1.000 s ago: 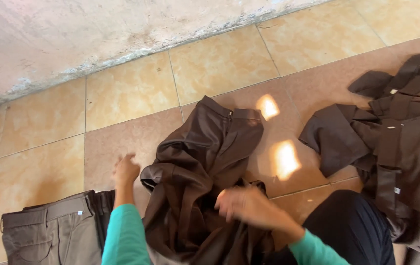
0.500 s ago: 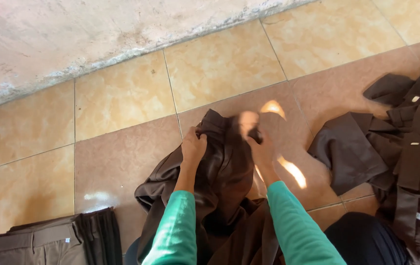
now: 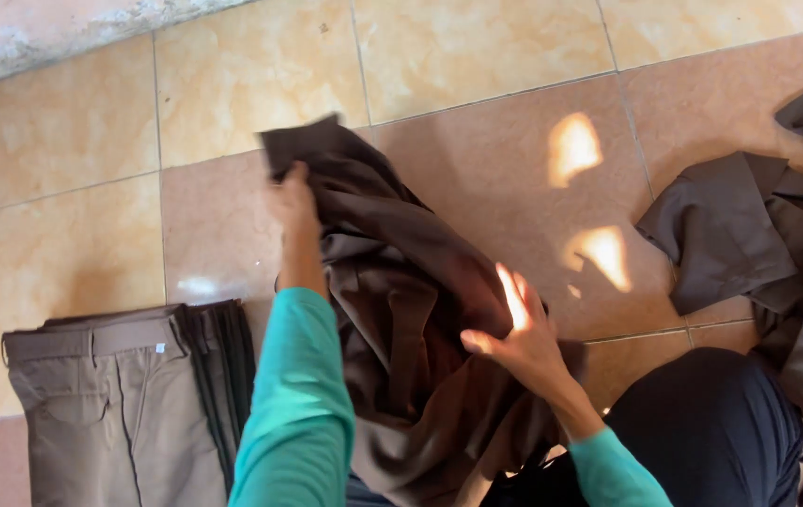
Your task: Folding brown trousers into neat rectangular shapes and stacking them on the floor.
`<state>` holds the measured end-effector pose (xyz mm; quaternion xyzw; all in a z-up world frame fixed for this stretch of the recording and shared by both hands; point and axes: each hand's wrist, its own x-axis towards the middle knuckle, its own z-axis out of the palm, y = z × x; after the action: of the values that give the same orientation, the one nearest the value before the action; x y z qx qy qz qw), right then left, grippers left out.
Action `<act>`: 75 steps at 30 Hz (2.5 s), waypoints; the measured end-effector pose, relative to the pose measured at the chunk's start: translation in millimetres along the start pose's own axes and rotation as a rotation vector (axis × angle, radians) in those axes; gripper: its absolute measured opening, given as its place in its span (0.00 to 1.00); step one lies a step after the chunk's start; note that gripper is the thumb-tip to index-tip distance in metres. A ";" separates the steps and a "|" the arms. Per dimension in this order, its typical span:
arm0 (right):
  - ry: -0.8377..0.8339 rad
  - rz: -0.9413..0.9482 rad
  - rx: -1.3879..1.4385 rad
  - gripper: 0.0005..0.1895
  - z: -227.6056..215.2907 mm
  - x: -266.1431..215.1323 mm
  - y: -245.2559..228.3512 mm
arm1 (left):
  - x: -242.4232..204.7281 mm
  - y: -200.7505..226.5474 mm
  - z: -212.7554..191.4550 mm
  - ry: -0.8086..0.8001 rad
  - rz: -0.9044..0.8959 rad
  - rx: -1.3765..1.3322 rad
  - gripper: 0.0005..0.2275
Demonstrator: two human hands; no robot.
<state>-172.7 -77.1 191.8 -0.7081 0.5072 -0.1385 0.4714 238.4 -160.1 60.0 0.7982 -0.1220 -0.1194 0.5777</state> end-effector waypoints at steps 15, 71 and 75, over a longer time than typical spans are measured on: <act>0.246 -0.185 -0.472 0.24 -40.9 11.2 58.1 | 32.9 -6.7 -162.9 0.088 -0.543 -0.529 0.16; 0.388 -0.023 -1.014 0.06 -312.0 82.2 198.2 | -191.6 17.7 -148.9 -0.385 0.520 0.538 0.18; 0.752 -0.447 -0.887 0.08 -370.3 21.1 133.8 | -194.7 28.1 -161.0 -0.307 0.593 0.434 0.15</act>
<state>-491.6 -295.6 269.3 -0.8281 0.4875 -0.2498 -0.1190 106.8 40.0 145.4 0.8047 -0.4545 -0.0368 0.3802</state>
